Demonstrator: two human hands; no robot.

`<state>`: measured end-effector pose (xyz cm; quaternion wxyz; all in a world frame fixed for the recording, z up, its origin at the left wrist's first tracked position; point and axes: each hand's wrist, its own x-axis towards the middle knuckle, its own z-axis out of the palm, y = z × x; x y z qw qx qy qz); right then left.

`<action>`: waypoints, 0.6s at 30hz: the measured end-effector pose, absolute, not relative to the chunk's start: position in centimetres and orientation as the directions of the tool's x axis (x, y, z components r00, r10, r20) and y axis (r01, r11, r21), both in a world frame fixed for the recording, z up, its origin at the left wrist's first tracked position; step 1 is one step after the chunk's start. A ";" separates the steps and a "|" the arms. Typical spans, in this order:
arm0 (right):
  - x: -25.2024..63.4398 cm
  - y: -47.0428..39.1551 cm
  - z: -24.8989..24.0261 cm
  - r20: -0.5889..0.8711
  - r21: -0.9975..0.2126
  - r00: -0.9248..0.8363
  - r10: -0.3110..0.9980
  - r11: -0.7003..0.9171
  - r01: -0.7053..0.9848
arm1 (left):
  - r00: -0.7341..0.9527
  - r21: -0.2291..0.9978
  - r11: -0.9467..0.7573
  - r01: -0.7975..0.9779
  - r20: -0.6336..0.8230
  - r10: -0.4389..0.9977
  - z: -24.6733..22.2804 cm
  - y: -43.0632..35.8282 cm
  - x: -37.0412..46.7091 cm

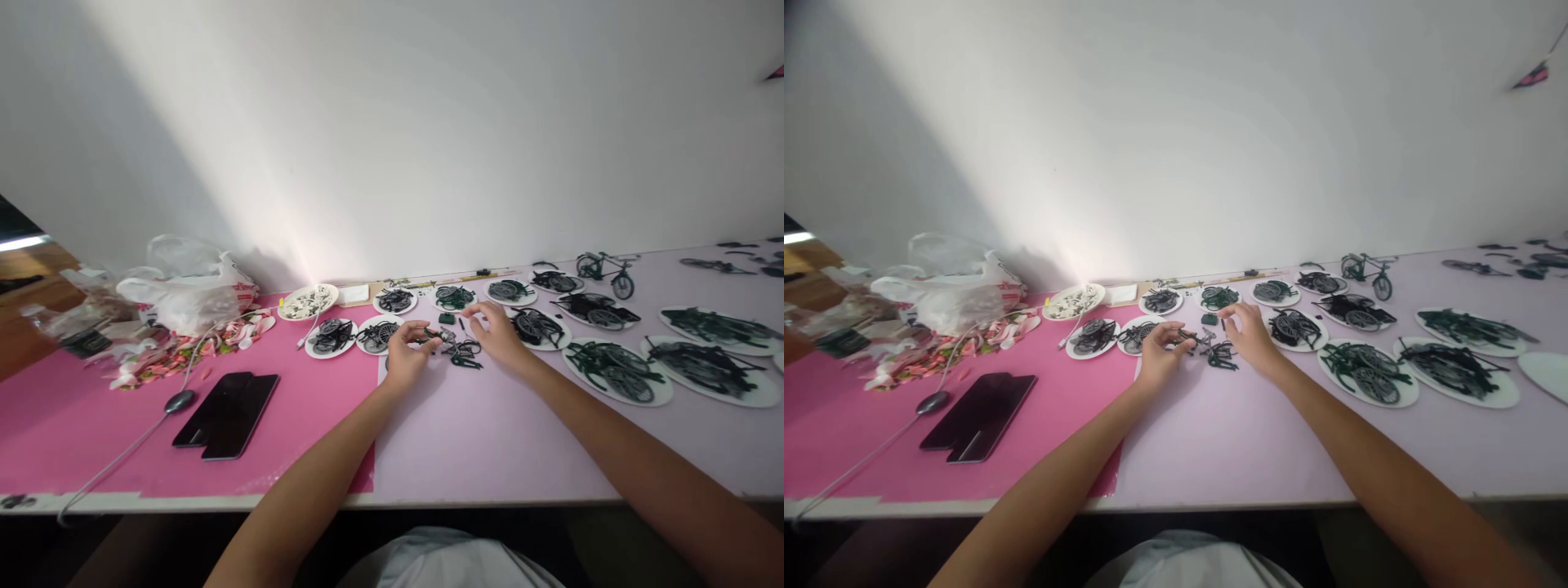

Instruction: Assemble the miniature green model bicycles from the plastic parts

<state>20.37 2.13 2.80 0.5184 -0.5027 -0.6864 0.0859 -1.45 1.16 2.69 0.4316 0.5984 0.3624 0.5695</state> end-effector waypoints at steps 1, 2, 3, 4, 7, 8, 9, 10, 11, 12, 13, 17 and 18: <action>21.1 2.6 2.7 0.645 -0.575 0.000 0.764 0.486 0.658 | 0.088 0.930 -0.363 -0.059 0.367 0.926 2.7 1.1 -1.4; 21.7 3.0 2.4 0.640 -0.530 -0.040 0.767 0.479 0.700 | 0.087 0.930 -0.362 -0.060 0.366 0.927 2.8 1.1 -1.4; 22.2 3.3 2.1 0.625 -0.505 -0.064 0.778 0.465 0.727 | 0.086 0.931 -0.361 -0.062 0.365 0.927 2.8 1.1 -1.4; 22.5 3.6 1.8 0.597 -0.492 -0.088 0.797 0.451 0.744 | 0.088 0.931 -0.360 -0.063 0.364 0.927 2.8 1.0 -1.4; 22.7 4.1 0.4 0.500 -0.494 -0.137 0.855 0.412 0.765 | 0.099 0.929 -0.362 -0.073 0.368 0.925 2.9 0.9 -1.4; 22.6 4.2 -0.1 0.478 -0.502 -0.133 0.868 0.395 0.769 | 0.103 0.929 -0.362 -0.076 0.368 0.924 2.9 0.9 -1.4; 22.6 4.3 -0.5 0.462 -0.505 -0.135 0.877 0.385 0.772 | 0.102 0.929 -0.362 -0.076 0.368 0.924 2.9 0.9 -1.4; 22.5 4.4 -0.8 0.451 -0.504 -0.144 0.881 0.385 0.773 | 0.100 0.930 -0.361 -0.076 0.367 0.925 2.8 0.9 -1.4; 22.4 4.5 -1.1 0.447 -0.503 -0.154 0.881 0.390 0.771 | 0.097 0.931 -0.359 -0.074 0.365 0.926 2.8 0.9 -1.3; 22.4 4.5 -1.4 0.448 -0.505 -0.161 0.880 0.397 0.767 | 0.095 0.932 -0.356 -0.071 0.362 0.927 2.8 0.9 -1.3; 22.4 4.6 -1.5 0.452 -0.509 -0.162 0.877 0.403 0.761 | 0.093 0.932 -0.355 -0.069 0.360 0.928 2.7 0.9 -1.3; 22.3 4.7 -1.6 0.471 -0.508 -0.144 0.870 0.401 0.762 | 0.091 0.934 -0.351 -0.059 0.356 0.930 2.5 1.0 -1.3; 22.2 4.7 -1.6 0.474 -0.495 -0.144 0.869 0.398 0.772 | 0.093 0.935 -0.350 -0.058 0.355 0.930 2.4 1.0 -1.3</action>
